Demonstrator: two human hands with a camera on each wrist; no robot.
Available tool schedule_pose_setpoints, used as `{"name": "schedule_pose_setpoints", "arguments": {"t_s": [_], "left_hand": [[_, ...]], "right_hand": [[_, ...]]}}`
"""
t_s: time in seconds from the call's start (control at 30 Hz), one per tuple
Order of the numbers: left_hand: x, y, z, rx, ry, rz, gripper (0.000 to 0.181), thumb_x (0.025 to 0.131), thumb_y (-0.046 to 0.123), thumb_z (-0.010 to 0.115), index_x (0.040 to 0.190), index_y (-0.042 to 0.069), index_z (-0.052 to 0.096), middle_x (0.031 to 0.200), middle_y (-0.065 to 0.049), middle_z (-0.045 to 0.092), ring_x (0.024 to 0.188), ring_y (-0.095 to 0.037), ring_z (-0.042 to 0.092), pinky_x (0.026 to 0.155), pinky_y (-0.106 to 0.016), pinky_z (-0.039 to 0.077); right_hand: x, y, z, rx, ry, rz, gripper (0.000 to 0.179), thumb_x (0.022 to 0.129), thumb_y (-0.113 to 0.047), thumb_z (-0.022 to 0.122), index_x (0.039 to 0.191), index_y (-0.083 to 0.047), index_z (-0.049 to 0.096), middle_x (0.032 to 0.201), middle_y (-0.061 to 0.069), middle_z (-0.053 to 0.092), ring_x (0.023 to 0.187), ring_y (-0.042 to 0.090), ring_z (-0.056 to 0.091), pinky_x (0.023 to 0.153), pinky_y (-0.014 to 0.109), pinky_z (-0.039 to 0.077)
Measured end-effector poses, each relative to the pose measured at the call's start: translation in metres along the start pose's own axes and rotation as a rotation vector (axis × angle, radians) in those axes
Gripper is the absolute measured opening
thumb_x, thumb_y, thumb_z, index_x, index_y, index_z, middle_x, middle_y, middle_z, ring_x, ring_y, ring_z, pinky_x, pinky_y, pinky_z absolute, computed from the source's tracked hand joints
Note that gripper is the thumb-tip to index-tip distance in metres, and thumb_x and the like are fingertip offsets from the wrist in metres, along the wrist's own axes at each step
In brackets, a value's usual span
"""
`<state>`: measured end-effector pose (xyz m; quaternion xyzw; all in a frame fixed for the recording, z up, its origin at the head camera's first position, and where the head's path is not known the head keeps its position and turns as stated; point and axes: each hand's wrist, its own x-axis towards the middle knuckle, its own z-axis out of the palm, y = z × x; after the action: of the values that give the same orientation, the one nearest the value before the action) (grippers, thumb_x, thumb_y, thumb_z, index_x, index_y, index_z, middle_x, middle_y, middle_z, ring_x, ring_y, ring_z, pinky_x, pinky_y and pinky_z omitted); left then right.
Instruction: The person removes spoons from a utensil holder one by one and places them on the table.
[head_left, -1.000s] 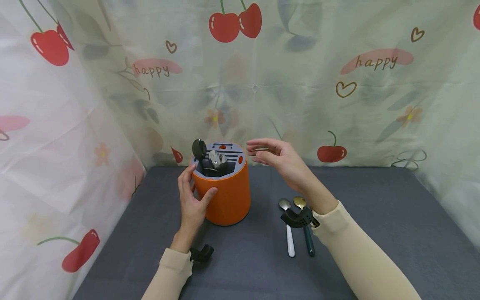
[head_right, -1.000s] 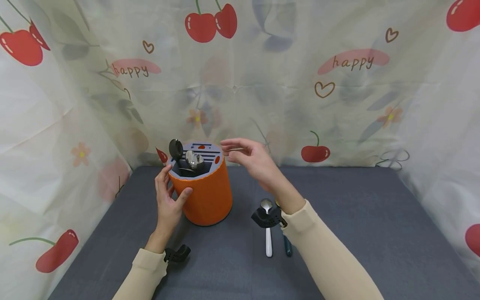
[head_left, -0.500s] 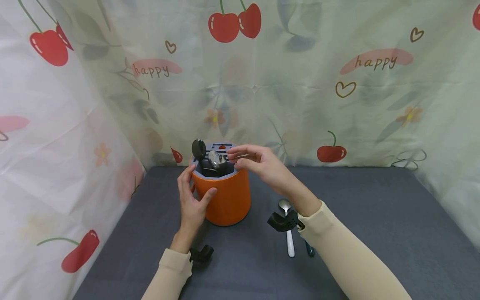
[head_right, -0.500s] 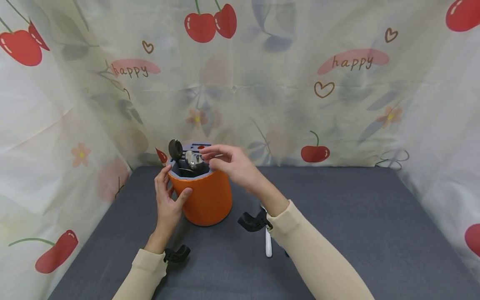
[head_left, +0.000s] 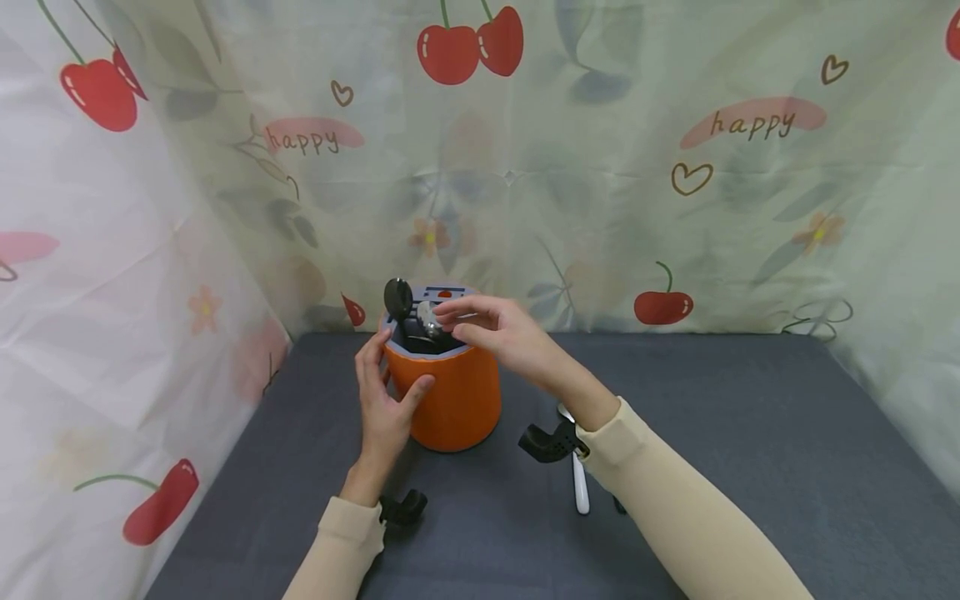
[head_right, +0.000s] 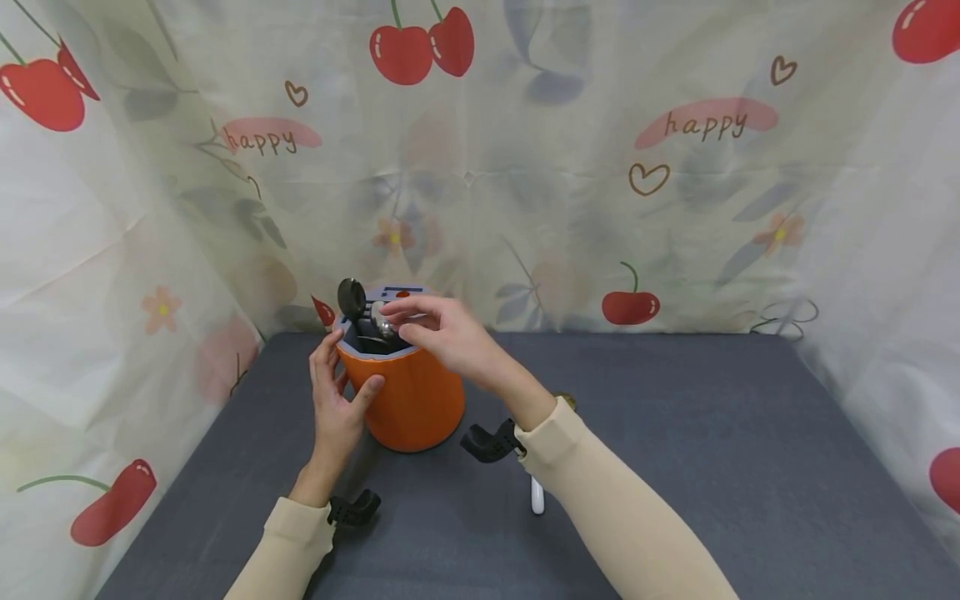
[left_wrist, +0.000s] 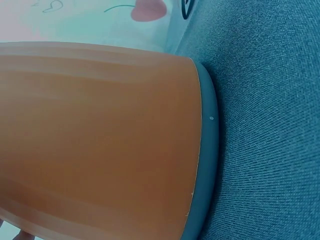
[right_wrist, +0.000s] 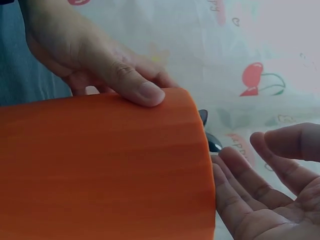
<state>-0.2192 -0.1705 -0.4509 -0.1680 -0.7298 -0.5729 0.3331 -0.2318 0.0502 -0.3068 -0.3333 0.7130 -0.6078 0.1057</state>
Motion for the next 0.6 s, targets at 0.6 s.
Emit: {"name": "schedule_pose_setpoints", "arguments": {"t_s": [0.6], "left_hand": [[0.000, 0.001, 0.000, -0.023, 0.006, 0.001, 0.083, 0.093, 0.046, 0.077, 0.158, 0.013, 0.038, 0.156, -0.014, 0.032, 0.143, -0.029, 0.036, 0.118, -0.063, 0.032]], "right_hand": [[0.016, -0.002, 0.021, -0.270, -0.125, -0.066, 0.041, 0.103, -0.001, 0.054, 0.144, 0.000, 0.058, 0.145, 0.016, 0.059, 0.133, 0.029, 0.059, 0.111, 0.036, 0.047]]}}
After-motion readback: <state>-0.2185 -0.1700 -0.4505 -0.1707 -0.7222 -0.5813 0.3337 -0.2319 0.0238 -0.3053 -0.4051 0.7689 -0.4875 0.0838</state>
